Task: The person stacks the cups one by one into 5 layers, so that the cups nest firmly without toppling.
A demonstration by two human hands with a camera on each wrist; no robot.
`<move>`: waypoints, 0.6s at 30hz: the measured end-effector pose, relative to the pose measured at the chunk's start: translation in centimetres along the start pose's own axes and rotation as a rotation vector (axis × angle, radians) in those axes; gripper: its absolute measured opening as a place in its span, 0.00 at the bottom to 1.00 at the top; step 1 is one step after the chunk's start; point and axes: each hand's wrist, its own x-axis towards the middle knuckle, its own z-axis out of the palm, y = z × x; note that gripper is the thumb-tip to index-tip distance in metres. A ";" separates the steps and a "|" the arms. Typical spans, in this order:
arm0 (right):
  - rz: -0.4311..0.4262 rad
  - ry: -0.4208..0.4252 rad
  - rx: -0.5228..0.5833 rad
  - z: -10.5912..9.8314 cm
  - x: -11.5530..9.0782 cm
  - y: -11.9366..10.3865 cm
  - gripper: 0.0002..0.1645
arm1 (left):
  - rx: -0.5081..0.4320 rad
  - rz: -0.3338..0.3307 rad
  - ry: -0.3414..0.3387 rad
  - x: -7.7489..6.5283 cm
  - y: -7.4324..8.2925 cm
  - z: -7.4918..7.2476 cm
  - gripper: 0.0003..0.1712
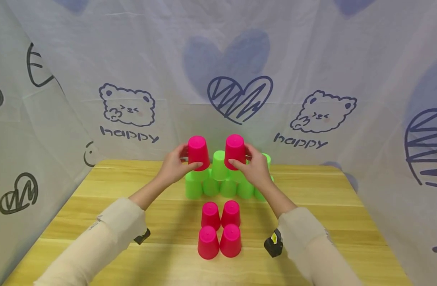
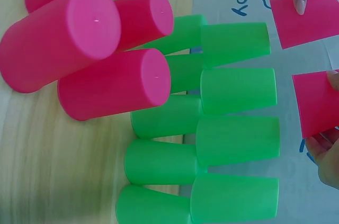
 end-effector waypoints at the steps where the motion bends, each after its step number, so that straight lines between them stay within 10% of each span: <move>1: 0.010 0.000 0.002 0.0 0.2 0.0 0.31 | -0.002 -0.005 0.002 0.2 0.1 0.0 0.34; 18: 0.112 0.016 0.056 1.2 2.5 0.1 0.33 | -0.021 -0.071 0.047 2.7 0.8 1.8 0.35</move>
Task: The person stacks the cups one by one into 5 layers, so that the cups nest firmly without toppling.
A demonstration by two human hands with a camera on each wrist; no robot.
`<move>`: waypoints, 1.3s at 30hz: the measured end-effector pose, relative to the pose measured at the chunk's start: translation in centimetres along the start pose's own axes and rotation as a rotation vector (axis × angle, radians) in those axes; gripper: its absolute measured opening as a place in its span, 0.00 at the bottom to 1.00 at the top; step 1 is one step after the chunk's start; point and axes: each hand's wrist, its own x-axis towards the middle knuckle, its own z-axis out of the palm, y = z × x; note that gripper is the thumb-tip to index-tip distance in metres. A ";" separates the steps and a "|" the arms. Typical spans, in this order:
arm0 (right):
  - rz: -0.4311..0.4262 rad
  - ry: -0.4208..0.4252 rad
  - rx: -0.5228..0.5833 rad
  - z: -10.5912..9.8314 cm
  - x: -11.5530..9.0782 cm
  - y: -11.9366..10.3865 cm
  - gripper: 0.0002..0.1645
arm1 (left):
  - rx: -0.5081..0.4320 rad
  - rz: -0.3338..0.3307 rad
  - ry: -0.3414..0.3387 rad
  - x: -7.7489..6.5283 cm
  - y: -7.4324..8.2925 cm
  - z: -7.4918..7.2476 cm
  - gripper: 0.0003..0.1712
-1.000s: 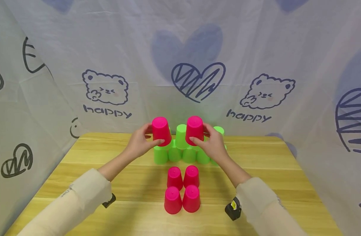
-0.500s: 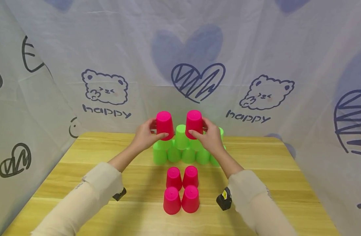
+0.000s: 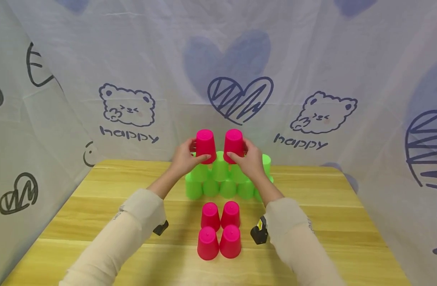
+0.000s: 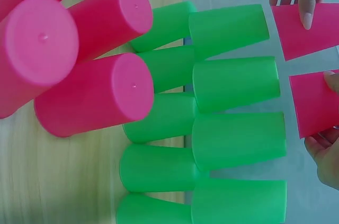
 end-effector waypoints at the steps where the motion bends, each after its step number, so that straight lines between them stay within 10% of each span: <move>1: 0.002 -0.004 0.001 0.1 0.1 0.0 0.33 | 0.000 -0.004 0.006 0.1 0.0 0.1 0.35; 39: 0.085 -0.036 0.038 0.7 1.3 0.4 0.37 | -0.021 -0.080 0.045 1.4 -0.6 1.2 0.36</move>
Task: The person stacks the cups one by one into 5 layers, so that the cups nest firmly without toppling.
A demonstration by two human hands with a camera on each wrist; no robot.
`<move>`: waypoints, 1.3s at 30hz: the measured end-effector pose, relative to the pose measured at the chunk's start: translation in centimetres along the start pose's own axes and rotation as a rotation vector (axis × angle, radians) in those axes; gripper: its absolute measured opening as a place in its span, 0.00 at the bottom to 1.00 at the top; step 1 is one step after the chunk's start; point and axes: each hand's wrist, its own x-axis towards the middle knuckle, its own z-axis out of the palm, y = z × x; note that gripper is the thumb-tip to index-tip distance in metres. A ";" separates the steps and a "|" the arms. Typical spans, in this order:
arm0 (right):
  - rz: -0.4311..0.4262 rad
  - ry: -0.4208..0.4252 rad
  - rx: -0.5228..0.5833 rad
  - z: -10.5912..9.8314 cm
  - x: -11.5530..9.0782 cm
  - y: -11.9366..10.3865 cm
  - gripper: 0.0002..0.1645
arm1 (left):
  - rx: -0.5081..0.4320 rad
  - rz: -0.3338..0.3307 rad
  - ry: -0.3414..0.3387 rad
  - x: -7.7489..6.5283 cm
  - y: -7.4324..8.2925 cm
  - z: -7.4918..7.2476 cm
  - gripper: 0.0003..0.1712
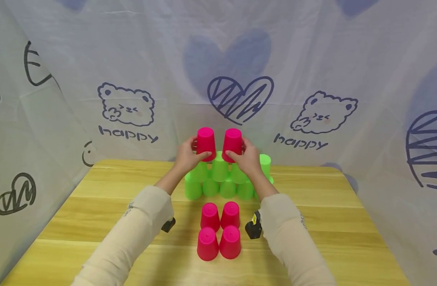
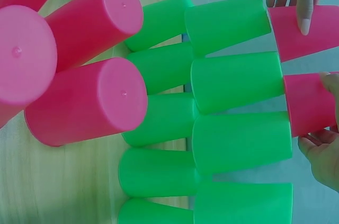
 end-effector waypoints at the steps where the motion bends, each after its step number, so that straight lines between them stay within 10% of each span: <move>1: -0.002 0.001 -0.005 0.0 -0.1 0.0 0.37 | 0.001 -0.004 0.000 0.0 0.0 0.0 0.36; 22: -0.048 0.105 0.024 -1.0 -1.8 0.5 0.39 | -0.002 0.028 -0.004 0.1 -0.8 -0.8 0.41; 39: -0.195 0.191 0.029 -1.7 -5.0 0.8 0.26 | -0.062 0.122 0.080 -3.2 -2.1 -3.6 0.32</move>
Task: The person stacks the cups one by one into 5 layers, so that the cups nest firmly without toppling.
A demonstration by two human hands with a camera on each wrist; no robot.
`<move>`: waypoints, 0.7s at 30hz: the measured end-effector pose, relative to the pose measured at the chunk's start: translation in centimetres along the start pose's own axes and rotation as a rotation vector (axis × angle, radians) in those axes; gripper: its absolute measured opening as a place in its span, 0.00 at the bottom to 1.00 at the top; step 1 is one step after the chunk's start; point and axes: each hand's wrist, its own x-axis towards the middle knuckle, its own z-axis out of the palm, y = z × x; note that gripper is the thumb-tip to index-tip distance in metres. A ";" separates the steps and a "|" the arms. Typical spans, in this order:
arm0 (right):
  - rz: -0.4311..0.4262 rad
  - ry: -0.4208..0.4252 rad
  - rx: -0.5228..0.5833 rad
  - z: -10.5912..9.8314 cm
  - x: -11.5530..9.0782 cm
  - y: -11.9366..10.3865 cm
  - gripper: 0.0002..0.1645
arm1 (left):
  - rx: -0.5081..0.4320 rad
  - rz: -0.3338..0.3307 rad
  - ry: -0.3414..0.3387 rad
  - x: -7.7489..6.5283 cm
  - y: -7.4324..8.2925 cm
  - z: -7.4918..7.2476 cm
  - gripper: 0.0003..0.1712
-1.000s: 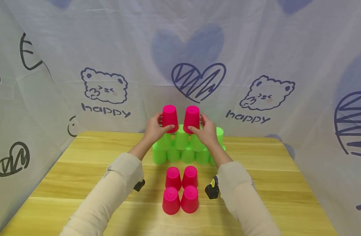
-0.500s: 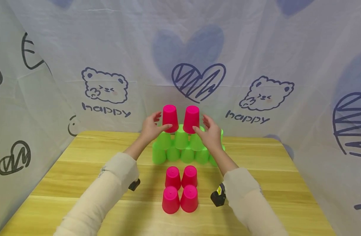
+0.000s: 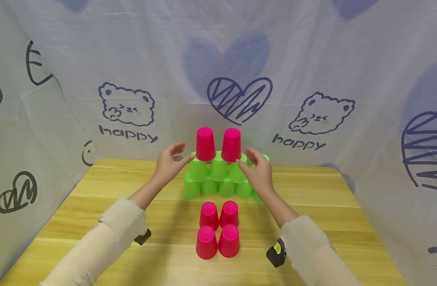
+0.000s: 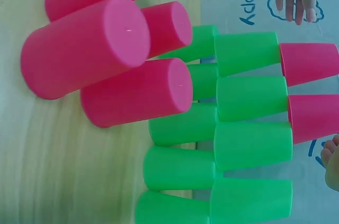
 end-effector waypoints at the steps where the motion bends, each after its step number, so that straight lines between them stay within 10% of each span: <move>1: -0.004 -0.003 -0.001 0.0 -0.2 0.1 0.26 | -0.005 0.006 0.006 -0.2 -0.2 -0.1 0.31; 21: 0.083 -0.141 0.025 0.2 -4.3 1.9 0.27 | 0.015 -0.020 -0.036 -4.0 -3.4 -0.7 0.29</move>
